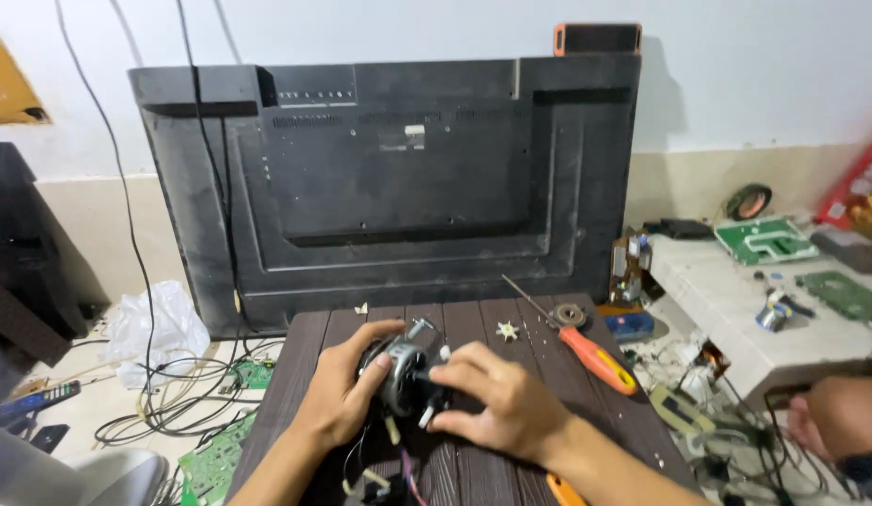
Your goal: The person uses a screwdriver to loosen screws on a small electrical motor, removes a black plastic cover, and then uses a brush to clean the internal components. The person works at a cluttered table with various tools and electronic parts.
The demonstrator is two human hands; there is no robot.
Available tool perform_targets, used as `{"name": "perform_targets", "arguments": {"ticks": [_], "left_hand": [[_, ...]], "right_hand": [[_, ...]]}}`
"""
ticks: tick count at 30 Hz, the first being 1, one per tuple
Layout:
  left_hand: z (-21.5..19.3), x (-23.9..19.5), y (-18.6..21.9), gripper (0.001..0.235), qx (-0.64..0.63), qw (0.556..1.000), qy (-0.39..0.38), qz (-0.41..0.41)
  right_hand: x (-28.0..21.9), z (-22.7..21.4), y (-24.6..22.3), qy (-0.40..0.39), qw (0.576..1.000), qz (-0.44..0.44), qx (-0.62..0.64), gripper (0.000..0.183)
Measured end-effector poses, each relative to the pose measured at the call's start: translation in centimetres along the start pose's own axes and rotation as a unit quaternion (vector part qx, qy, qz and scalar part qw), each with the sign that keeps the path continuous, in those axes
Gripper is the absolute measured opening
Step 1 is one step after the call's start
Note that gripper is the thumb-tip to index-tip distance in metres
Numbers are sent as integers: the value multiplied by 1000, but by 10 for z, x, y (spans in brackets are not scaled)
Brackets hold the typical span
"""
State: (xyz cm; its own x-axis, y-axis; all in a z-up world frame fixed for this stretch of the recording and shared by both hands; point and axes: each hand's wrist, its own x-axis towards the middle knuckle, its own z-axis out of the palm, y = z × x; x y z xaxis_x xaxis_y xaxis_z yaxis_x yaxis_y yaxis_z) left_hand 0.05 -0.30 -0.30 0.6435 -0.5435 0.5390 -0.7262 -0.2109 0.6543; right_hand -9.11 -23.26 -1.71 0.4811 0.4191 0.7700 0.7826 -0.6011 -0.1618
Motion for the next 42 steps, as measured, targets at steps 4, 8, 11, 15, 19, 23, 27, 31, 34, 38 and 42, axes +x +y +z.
{"name": "perform_targets", "arguments": {"ticks": [4,8,11,15,19,23,27,31,34,38,42], "left_hand": [[0,1,-2,53,-14,1000,0,-6],[-3,-1,3,49,-6,1000,-8,-17],[-5,3,4,52,-6,1000,-19,-18],[-7,1,5,68,31,999,-41,1],[-9,5,7,78,46,997,-52,-28],[-12,3,14,76,-13,998,-67,-8],[-14,4,16,78,1,995,-86,-59],[-9,3,19,74,-8,994,-79,-79],[-7,3,23,75,9,994,-64,-92],[-2,2,19,80,93,986,-63,-122],[1,0,16,83,122,989,-63,-50]], "right_hand": [[-4,3,0,-5,998,-16,-59,54],[-6,7,-2,3,999,4,-42,52],[2,2,-5,5,999,38,-12,51],[1,2,-9,-1,995,96,25,55],[5,-1,-5,-1,996,80,26,55],[2,0,-7,-21,994,103,41,55],[3,-3,-4,-30,991,126,44,53],[11,-17,0,-43,995,77,54,57],[19,-43,0,-40,990,126,41,45],[30,-79,4,-169,941,293,19,8],[43,-90,-9,-362,802,475,-12,7]]}}
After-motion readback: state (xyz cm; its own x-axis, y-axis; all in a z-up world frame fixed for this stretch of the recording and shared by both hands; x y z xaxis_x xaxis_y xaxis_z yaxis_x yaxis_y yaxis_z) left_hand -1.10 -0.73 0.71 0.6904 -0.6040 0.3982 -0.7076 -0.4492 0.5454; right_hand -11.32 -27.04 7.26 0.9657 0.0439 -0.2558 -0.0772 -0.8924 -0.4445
